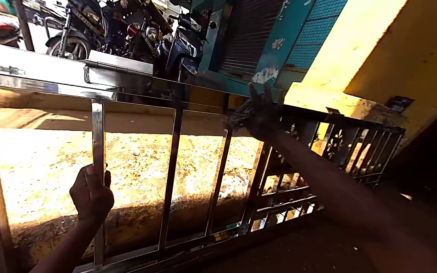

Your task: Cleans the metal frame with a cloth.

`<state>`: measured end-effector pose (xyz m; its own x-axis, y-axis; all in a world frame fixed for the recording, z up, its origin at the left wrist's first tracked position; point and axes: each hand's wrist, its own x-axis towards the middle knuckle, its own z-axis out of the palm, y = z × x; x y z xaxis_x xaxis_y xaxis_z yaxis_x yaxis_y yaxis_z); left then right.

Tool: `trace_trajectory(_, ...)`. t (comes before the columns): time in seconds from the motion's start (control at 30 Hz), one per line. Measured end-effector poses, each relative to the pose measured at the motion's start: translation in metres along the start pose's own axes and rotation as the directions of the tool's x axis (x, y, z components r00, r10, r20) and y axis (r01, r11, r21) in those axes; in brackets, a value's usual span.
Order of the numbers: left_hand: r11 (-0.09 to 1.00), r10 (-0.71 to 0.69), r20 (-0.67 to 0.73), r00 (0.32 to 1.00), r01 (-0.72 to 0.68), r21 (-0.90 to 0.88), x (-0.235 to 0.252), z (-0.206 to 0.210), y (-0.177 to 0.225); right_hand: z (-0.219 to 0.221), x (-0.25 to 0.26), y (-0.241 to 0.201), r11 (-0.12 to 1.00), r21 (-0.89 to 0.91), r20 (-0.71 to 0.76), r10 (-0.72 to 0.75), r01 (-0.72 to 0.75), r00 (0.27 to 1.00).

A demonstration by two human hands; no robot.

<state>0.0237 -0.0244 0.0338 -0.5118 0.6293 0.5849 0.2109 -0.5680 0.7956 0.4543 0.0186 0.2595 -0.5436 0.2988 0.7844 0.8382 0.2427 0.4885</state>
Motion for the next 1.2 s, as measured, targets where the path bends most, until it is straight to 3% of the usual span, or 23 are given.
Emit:
trace_trajectory(0.1, 1.000, 0.001, -0.013, 1.000, -0.001, 0.010, -0.001, -0.002, 0.001, -0.006, -0.059, 0.070, 0.974, -0.122, 0.063, 0.197, -0.189, 0.978)
trace_trajectory(0.2, 0.996, 0.043, -0.006, 0.999, -0.042, 0.074, -0.001, -0.003, 0.003, -0.006, -0.053, 0.063, 0.987, -0.030, 0.035, 0.160, -0.159, 0.987)
trace_trajectory(0.3, 0.983, 0.086, -0.005, 0.996, -0.084, 0.161, -0.001, 0.001, 0.004, 0.001, -0.006, 0.004, 0.999, 0.051, -0.109, -0.009, 0.014, 0.994)
trace_trajectory(0.4, 0.969, 0.054, -0.003, 0.999, -0.052, 0.241, 0.000, -0.004, 0.005, 0.016, 0.067, -0.104, 0.985, 0.122, -0.245, -0.090, 0.123, 0.965)
trace_trajectory(0.53, 0.965, -0.040, 0.064, 0.997, 0.022, 0.261, 0.001, -0.007, 0.011, 0.018, 0.133, -0.217, 0.973, 0.199, -0.333, -0.042, 0.114, 0.942)
trace_trajectory(0.7, 0.978, -0.104, 0.152, 0.983, 0.073, 0.196, 0.004, -0.013, 0.016, 0.015, 0.183, -0.309, 0.951, 0.232, -0.435, -0.086, 0.204, 0.896)
trace_trajectory(0.8, 0.973, -0.147, 0.233, 0.961, 0.098, 0.210, -0.011, -0.037, 0.024, 0.023, 0.179, -0.348, 0.919, 0.378, -0.498, 0.098, 0.114, 0.862)
trace_trajectory(0.87, 0.958, -0.084, 0.168, 0.982, 0.033, 0.286, -0.035, -0.063, 0.021, 0.027, 0.160, -0.372, 0.810, 0.584, -0.402, 0.353, -0.061, 0.845)
trace_trajectory(0.9, 0.941, -0.017, 0.105, 0.994, -0.019, 0.337, -0.048, -0.078, 0.018, 0.027, 0.148, -0.385, 0.661, 0.717, -0.225, 0.519, -0.220, 0.825)
trace_trajectory(0.97, 0.875, 0.191, -0.044, 0.981, -0.150, 0.461, -0.062, -0.114, 0.011, 0.024, 0.143, -0.404, 0.168, 0.857, 0.236, 0.711, -0.487, 0.662)
trace_trajectory(1.0, 0.822, 0.300, -0.120, 0.946, -0.192, 0.536, -0.060, -0.133, 0.007, 0.022, 0.150, -0.406, -0.016, 0.857, 0.376, 0.704, -0.516, 0.602)
trace_trajectory(1.03, 0.767, 0.367, -0.169, 0.915, -0.195, 0.611, -0.053, -0.152, 0.001, 0.017, 0.163, -0.403, -0.125, 0.843, 0.461, 0.670, -0.523, 0.583)
trace_trajectory(1.07, 0.720, 0.396, -0.194, 0.898, -0.172, 0.672, -0.043, -0.171, -0.005, 0.011, 0.174, -0.399, -0.182, 0.831, 0.506, 0.640, -0.525, 0.578)
trace_trajectory(1.1, 0.704, 0.374, -0.204, 0.905, -0.134, 0.698, -0.031, -0.188, -0.010, 0.009, 0.180, -0.395, -0.163, 0.836, 0.494, 0.640, -0.524, 0.589)
trace_trajectory(1.13, 0.720, 0.298, -0.201, 0.933, -0.082, 0.689, -0.017, -0.200, -0.012, 0.014, 0.181, -0.393, -0.086, 0.859, 0.430, 0.658, -0.505, 0.619)
trace_trajectory(1.2, 0.787, 0.088, -0.164, 0.983, 0.032, 0.616, 0.015, -0.214, -0.016, 0.033, 0.173, -0.393, 0.173, 0.876, 0.214, 0.697, -0.451, 0.684)
